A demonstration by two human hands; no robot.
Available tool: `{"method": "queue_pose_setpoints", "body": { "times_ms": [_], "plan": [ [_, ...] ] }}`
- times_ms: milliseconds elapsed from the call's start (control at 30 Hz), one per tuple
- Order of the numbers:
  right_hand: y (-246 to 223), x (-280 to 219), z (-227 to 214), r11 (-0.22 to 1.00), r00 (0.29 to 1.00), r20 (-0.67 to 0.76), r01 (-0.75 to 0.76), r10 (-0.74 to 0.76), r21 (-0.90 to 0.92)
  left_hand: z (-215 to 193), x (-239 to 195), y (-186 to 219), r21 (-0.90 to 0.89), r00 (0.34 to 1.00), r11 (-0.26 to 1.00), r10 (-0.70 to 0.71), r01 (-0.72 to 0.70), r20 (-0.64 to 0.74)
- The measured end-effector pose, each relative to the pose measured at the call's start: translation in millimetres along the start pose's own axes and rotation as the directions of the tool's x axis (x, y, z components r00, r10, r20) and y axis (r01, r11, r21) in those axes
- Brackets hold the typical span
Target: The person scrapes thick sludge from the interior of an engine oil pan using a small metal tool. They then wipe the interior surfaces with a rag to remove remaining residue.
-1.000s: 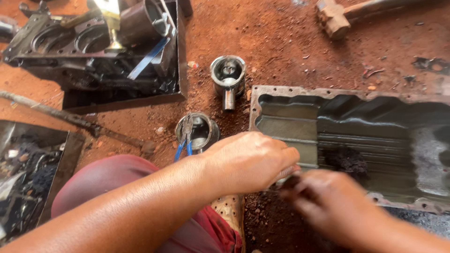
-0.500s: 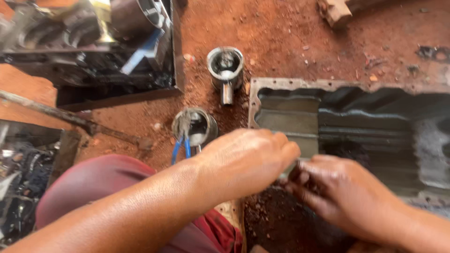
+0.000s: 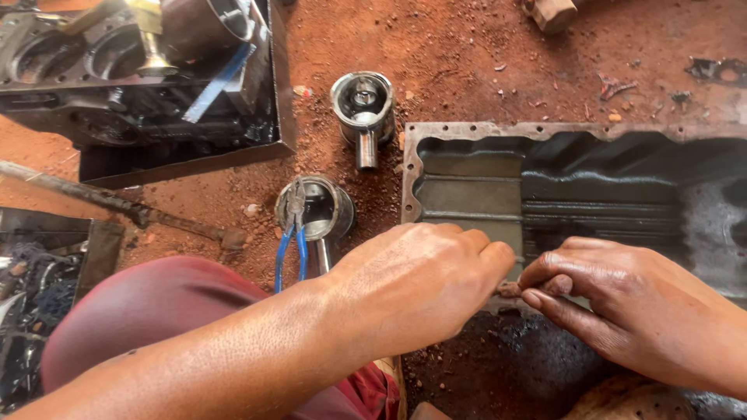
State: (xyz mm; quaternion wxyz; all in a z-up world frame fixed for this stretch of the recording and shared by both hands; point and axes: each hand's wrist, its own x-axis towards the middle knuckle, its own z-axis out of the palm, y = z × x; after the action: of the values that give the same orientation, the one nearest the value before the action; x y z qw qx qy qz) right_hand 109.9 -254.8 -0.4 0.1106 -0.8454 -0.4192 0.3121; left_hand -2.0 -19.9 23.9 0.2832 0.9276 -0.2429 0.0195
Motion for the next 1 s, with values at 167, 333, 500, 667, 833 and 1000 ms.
{"method": "queue_pose_setpoints", "body": {
  "times_ms": [167, 333, 500, 667, 833, 1000],
  "plan": [
    [5, -3, 3, 1.0, 1.0, -0.022, 0.003, -0.004, -0.011, 3, -1, 1, -0.008, 1.0, 1.0, -0.014, 0.014, 0.001],
    [7, -7, 16, 0.991, 0.986, -0.112, 0.132, -0.127, 0.038, 8, -2, 9, -0.041, 1.0, 0.999, 0.017, -0.018, -0.013],
    [9, -6, 16, 0.982, 0.973, -0.136, 0.188, -0.188, -0.016, 11, 4, 11, -0.137, 0.999, 0.991, -0.004, -0.001, -0.037],
    [7, -6, 10, 0.998, 0.999, -0.034, 0.008, -0.01, -0.068, 13, 8, 10, -0.162, 0.999, 0.987, -0.013, 0.006, -0.044],
    [7, -9, 11, 0.998, 0.998, -0.038, 0.056, -0.057, -0.039, 13, 8, 12, -0.165, 1.0, 0.986, -0.017, 0.013, -0.021],
    [15, -8, 17, 0.99, 0.992, -0.032, 0.124, -0.126, -0.064, 14, 6, 13, -0.185, 0.999, 0.982, -0.033, 0.032, 0.002]
  ]
}}
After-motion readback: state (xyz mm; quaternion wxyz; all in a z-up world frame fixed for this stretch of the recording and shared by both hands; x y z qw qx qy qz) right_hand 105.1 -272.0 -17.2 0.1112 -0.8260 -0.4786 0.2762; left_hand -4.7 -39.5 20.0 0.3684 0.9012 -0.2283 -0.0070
